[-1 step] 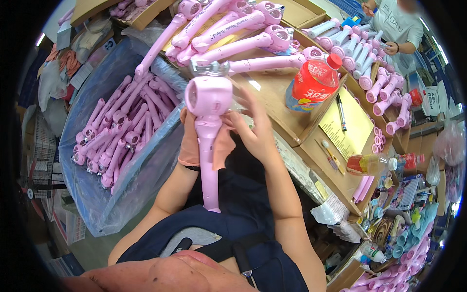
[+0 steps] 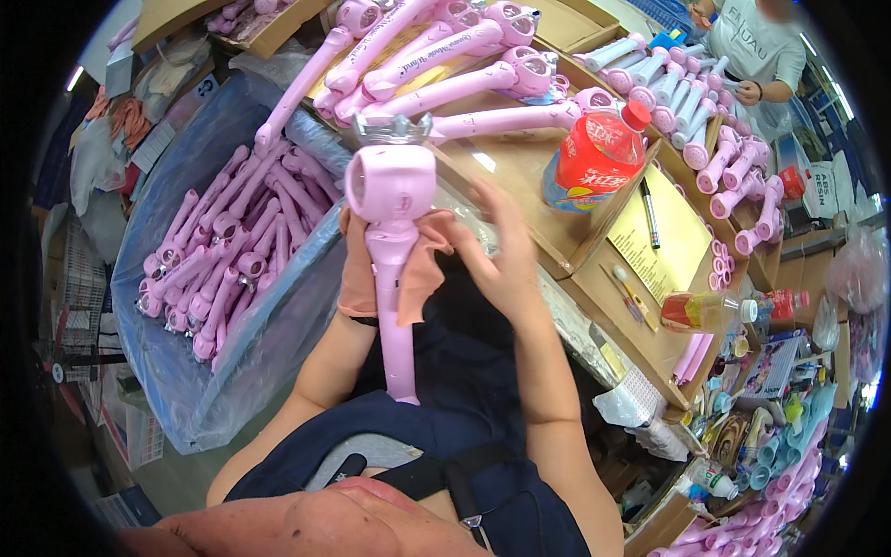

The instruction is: The person assembles pink bubble-blowing wands by wiping them with a cloth, inserting a small metal piece into the head, and testing the light-up function. The person handles each wand one at a time, repeating the same sequence of actions.

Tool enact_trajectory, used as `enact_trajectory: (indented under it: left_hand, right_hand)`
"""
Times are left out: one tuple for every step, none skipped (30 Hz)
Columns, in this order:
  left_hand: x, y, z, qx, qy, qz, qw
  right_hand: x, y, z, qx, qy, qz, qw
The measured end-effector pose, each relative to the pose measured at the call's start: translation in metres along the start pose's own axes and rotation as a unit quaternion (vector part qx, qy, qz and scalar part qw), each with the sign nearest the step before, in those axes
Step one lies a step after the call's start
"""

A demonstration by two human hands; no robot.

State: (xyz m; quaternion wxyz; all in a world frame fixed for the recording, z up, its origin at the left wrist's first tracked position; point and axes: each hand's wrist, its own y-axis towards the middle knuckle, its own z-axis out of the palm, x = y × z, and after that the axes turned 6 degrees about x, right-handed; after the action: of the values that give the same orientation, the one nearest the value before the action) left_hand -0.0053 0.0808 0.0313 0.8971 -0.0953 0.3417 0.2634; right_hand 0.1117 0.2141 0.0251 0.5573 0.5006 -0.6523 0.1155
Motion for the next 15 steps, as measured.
enact_trajectory:
  left_hand:
    - [-0.001,0.001,0.000,-0.050,-0.028,0.036,0.998]
    - [-0.002,0.001,-0.001,-0.010,-0.112,0.064,0.992]
    - [-0.004,0.001,-0.002,0.000,-0.158,0.062,0.986]
    - [-0.004,-0.001,-0.002,0.030,-0.120,0.059,0.991]
    - [-0.007,-0.001,-0.005,0.066,-0.054,0.032,0.996]
    - [-0.007,-0.003,-0.005,0.088,-0.029,0.004,0.996]
    - [-0.009,-0.003,-0.008,0.118,-0.086,-0.046,0.988]
    - [-0.008,-0.003,-0.008,0.131,-0.183,-0.099,0.969]
    - [-0.010,-0.002,-0.009,0.142,-0.230,-0.144,0.952]
    - [-0.010,-0.001,-0.009,0.115,-0.226,-0.135,0.958]
    - [-0.010,-0.001,-0.008,0.083,-0.173,-0.109,0.975]
    - [-0.012,0.000,-0.006,0.048,-0.116,-0.086,0.988]
    - [-0.013,0.001,-0.003,-0.018,-0.068,-0.042,0.997]
    - [-0.014,0.002,0.000,-0.030,0.003,0.042,0.999]
    - [-0.018,0.002,0.003,0.039,-0.097,0.034,0.994]
  right_hand:
    - [0.004,-0.013,-0.022,-0.036,-0.148,-0.026,0.988]
    - [0.006,-0.027,-0.047,-0.056,-0.241,-0.022,0.969]
    - [0.006,-0.039,-0.071,-0.086,-0.258,0.008,0.962]
    - [0.004,-0.054,-0.095,-0.118,-0.215,0.082,0.966]
    - [0.002,-0.068,-0.121,-0.118,-0.255,0.153,0.947]
    - [-0.004,-0.081,-0.142,-0.122,-0.234,0.251,0.931]
    - [-0.004,-0.097,-0.164,-0.053,-0.314,0.316,0.894]
    - [-0.006,-0.110,-0.180,-0.001,-0.356,0.340,0.870]
    - [-0.010,-0.120,-0.192,0.033,-0.384,0.407,0.828]
    - [-0.013,-0.128,-0.200,0.031,-0.341,0.418,0.842]
    - [-0.015,-0.133,-0.205,0.026,-0.329,0.421,0.844]
    - [-0.017,-0.135,-0.209,0.034,-0.334,0.422,0.842]
    - [-0.018,-0.136,-0.210,0.038,-0.328,0.446,0.832]
    - [-0.019,-0.135,-0.210,0.042,-0.339,0.440,0.831]
    - [-0.020,-0.131,-0.210,0.035,-0.332,0.431,0.838]
